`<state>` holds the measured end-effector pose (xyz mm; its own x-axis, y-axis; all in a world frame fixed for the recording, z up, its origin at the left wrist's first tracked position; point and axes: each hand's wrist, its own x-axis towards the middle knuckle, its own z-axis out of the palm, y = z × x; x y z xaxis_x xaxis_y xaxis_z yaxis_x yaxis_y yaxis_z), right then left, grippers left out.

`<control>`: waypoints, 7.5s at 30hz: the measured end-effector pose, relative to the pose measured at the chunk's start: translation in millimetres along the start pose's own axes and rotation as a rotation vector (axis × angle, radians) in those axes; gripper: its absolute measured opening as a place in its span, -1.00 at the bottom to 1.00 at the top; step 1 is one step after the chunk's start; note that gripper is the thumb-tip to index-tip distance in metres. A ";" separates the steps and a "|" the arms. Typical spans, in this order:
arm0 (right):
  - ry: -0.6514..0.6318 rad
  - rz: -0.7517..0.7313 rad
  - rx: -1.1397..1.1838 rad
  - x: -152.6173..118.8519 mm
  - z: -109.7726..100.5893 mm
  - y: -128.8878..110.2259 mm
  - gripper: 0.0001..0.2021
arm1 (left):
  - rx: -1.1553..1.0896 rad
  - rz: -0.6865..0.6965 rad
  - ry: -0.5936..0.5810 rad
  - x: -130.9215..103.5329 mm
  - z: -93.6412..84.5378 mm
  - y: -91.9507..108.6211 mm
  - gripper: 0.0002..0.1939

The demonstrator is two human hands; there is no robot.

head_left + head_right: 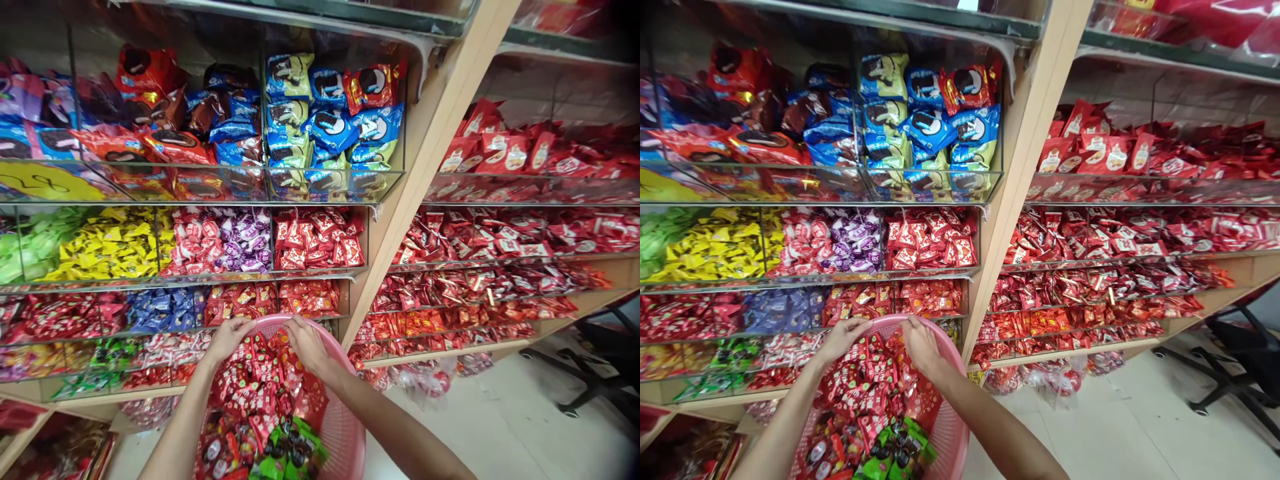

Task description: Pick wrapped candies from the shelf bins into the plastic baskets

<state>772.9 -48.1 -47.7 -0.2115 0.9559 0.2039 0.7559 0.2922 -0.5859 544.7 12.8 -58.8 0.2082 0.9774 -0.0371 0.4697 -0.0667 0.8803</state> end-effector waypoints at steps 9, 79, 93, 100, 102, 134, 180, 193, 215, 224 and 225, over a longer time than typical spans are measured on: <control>0.172 0.176 -0.057 49.6 -42.7 14.6 -0.70 | -0.096 -0.001 0.007 1.2 2.7 4.6 -0.54; -0.526 0.171 0.776 54.9 -18.6 28.7 -0.67 | -0.021 0.036 0.011 -1.6 1.9 2.4 -0.56; -0.384 0.010 0.209 53.2 -20.5 15.1 -0.90 | -0.029 0.010 -0.015 -3.9 1.1 8.1 -0.54; 0.018 0.089 0.344 60.6 -33.2 32.6 -0.76 | -0.027 0.010 -0.016 -5.7 1.1 12.3 -0.52; 0.153 0.189 0.195 60.6 -39.7 47.2 -0.79 | -0.025 0.011 -0.014 -5.0 1.3 10.3 -0.51; 0.076 0.415 -0.492 47.4 -44.8 53.4 -0.74 | 0.050 0.000 0.044 -2.5 0.0 -2.5 -0.53; -0.245 -0.213 -0.387 8.6 -33.8 -12.2 -0.72 | -0.064 0.048 0.010 3.2 3.1 -12.8 -0.57; -0.177 -0.238 -0.456 -3.3 -26.9 -0.7 -0.67 | -0.059 0.027 0.018 -0.5 1.2 -3.8 -0.55; -0.109 0.147 -0.225 48.7 -72.0 72.1 -0.74 | -0.089 0.012 0.010 -3.2 2.2 2.1 -0.54; -0.189 0.018 -0.074 53.6 -46.8 99.4 -0.81 | -0.077 0.006 0.026 -4.1 2.2 6.0 -0.52; -0.182 0.011 -0.066 53.7 -46.1 99.7 -0.82 | -0.078 0.003 0.025 -4.5 2.1 6.7 -0.52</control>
<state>865.5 31.0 -59.0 -0.3071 0.9504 0.0489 0.7967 0.2848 -0.5330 548.7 7.5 -53.7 0.1871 0.9821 -0.0234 0.4008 -0.0546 0.9146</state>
